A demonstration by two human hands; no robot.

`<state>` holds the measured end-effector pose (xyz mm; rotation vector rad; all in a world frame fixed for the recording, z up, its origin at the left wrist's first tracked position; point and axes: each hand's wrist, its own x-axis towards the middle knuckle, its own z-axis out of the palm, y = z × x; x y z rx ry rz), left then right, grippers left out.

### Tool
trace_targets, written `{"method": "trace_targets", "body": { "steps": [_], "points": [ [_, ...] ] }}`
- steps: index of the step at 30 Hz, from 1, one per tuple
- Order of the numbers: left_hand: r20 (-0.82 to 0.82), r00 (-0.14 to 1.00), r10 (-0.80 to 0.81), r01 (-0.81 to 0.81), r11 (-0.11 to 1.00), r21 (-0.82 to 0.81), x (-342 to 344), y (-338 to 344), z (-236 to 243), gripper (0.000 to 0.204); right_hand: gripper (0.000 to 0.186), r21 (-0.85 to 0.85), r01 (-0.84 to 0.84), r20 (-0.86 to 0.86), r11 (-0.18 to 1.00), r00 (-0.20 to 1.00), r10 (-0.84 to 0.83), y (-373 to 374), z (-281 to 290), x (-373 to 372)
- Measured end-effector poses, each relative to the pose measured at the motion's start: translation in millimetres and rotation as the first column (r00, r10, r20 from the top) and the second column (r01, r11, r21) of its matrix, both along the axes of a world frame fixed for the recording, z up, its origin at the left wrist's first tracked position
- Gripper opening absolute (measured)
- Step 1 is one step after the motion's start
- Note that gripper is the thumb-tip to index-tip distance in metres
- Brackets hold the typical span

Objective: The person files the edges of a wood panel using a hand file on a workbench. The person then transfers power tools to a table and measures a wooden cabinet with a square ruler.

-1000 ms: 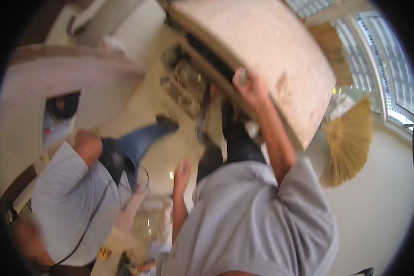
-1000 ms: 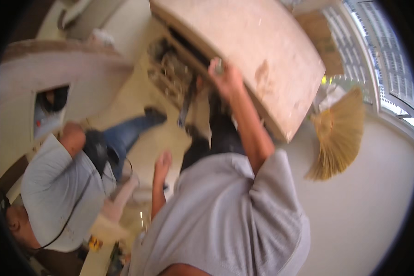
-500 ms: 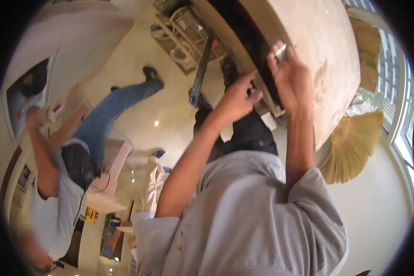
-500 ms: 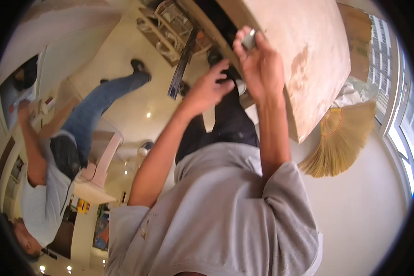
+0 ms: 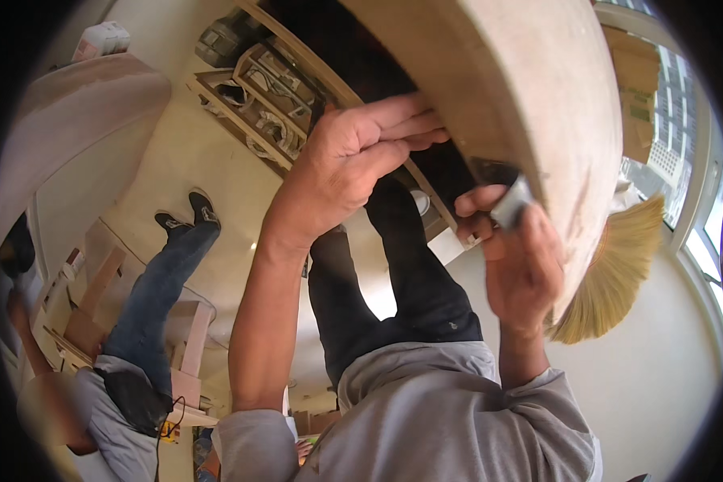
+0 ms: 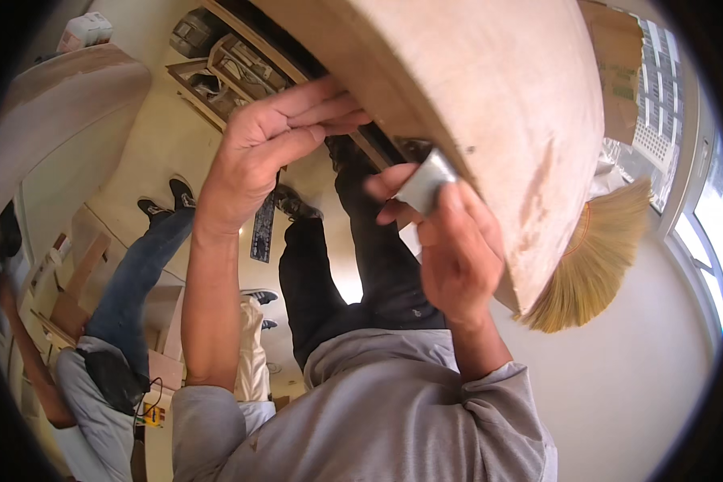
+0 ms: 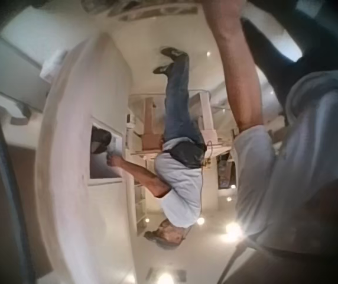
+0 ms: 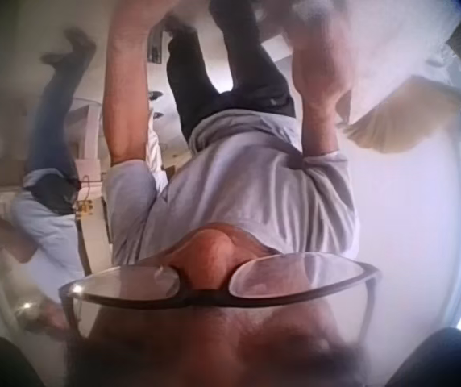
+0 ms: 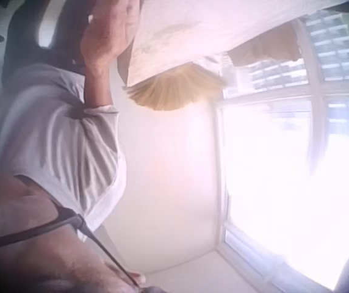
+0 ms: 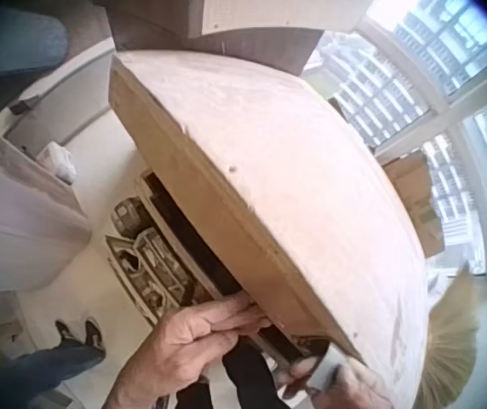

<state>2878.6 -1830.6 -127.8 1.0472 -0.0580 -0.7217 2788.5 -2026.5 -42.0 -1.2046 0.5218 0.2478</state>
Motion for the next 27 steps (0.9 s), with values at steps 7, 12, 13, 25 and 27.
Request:
{"method": "trace_targets", "body": {
  "steps": [7,12,13,25,27],
  "points": [
    [0.122,0.992,0.032,-0.009,0.982,-0.189,10,-11,-9,0.06,0.03,-0.736,-0.45,-0.2,0.506,0.858,0.473,-38,-92,-75],
    [0.159,0.986,-0.039,0.074,0.974,-0.215,3,-25,-23,0.062,0.021,-0.894,-0.422,-0.363,0.148,0.877,0.314,-127,-240,-159],
    [0.156,0.987,-0.049,0.082,0.974,-0.213,2,-25,-25,0.062,0.021,-0.888,-0.451,-0.408,0.089,0.862,0.3,-146,-262,-168],
    [0.13,0.986,-0.103,0.133,0.959,-0.249,8,-18,-25,0.068,0.024,-0.63,-0.761,-0.72,-0.155,0.498,0.484,-126,-478,-50],
    [0.128,0.987,-0.094,0.124,0.961,-0.249,11,-16,-25,0.069,0.024,-0.564,-0.8,-0.764,-0.204,0.411,0.498,-111,-490,-38]
  ]
}}
